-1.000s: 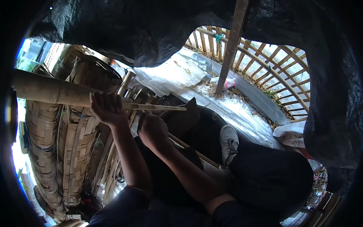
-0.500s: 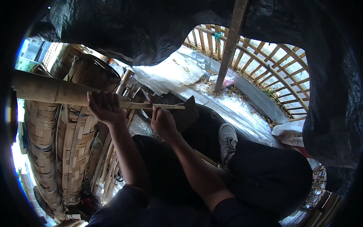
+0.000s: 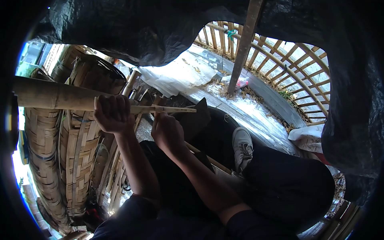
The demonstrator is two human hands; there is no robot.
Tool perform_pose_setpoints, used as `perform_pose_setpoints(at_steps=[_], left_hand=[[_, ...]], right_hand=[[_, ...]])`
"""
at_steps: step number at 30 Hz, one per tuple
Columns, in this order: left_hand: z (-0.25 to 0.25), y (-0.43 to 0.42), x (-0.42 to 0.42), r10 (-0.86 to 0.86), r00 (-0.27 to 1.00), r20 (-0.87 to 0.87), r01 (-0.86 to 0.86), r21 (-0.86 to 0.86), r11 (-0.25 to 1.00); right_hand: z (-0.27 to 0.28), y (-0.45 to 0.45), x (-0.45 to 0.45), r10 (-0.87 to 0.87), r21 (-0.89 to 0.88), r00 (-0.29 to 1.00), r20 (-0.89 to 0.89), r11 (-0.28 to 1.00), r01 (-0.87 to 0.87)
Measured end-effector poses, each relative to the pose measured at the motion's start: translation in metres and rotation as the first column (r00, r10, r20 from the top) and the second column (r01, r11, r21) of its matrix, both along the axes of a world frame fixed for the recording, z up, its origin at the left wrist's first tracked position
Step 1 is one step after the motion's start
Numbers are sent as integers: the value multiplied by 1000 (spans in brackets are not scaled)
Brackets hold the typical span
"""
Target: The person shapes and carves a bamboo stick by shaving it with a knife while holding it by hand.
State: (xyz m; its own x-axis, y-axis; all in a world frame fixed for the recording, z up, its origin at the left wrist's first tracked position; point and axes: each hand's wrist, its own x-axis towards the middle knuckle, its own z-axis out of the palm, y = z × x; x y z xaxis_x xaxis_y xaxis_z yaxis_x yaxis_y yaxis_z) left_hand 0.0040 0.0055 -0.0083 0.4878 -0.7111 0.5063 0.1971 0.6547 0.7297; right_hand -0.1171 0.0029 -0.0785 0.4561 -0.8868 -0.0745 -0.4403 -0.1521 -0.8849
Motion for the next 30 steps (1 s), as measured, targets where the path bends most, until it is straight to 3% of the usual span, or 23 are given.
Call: perform_pose_setpoints(at_steps=[3, 5, 7, 10, 12, 14, 15, 18, 20, 22, 25, 26, 27, 30], left_hand=[[1, -2, 2, 27, 1000, 9, -27, -1, 1000], [1, 3, 13, 98, 992, -77, -98, 6, 995], [-3, 10, 23, 56, 994, -95, -59, -32, 998], [-3, 6, 22, -42, 997, -61, 36, -87, 996], [-3, 9, 19, -93, 995, -20, 91, -95, 991], [-3, 7, 19, -104, 995, -9, 103, -117, 988], [-2, 7, 16, -106, 994, -9, 104, -127, 986], [1, -1, 9, -60, 998, -20, 58, -103, 993], [5, -2, 0, -177, 984, 32, 179, -81, 980], [3, -3, 0, -217, 976, 18, 218, -117, 969], [0, -3, 4, -203, 977, 70, 210, -119, 970], [-2, -3, 5, -140, 990, 0, 139, -111, 984], [-1, -3, 6, -71, 995, -69, 64, -95, 993], [1, -4, 2, -36, 998, -55, 34, -29, 999]], right_hand=[[-35, -7, 3, 7, 25, 999, 33, 1000, -8], [-39, -9, 6, 12, 1, 997, 79, 1000, -12], [-13, -6, 7, 120, 33, 987, -110, 993, -117], [15, 6, 8, 79, 10, 996, -34, 997, -79], [-9, 1, 3, 69, 7, 998, -11, 998, -69], [-56, -10, -1, 16, -83, 989, -148, 996, -29], [-62, -17, -5, 74, 62, 982, -172, 996, -64], [0, -11, -8, 92, -28, 992, -88, 995, -95], [10, -7, -5, 97, -41, 994, -44, 994, -99], [2, -18, -5, 74, 93, 990, -118, 994, -63], [-80, -27, -12, 46, 62, 981, -187, 997, -35], [-93, -30, -12, 63, 87, 978, -200, 995, -47], [-94, -32, -11, 64, 86, 979, -195, 995, -48], [-80, -31, -8, 81, 192, 965, -249, 981, -33]])
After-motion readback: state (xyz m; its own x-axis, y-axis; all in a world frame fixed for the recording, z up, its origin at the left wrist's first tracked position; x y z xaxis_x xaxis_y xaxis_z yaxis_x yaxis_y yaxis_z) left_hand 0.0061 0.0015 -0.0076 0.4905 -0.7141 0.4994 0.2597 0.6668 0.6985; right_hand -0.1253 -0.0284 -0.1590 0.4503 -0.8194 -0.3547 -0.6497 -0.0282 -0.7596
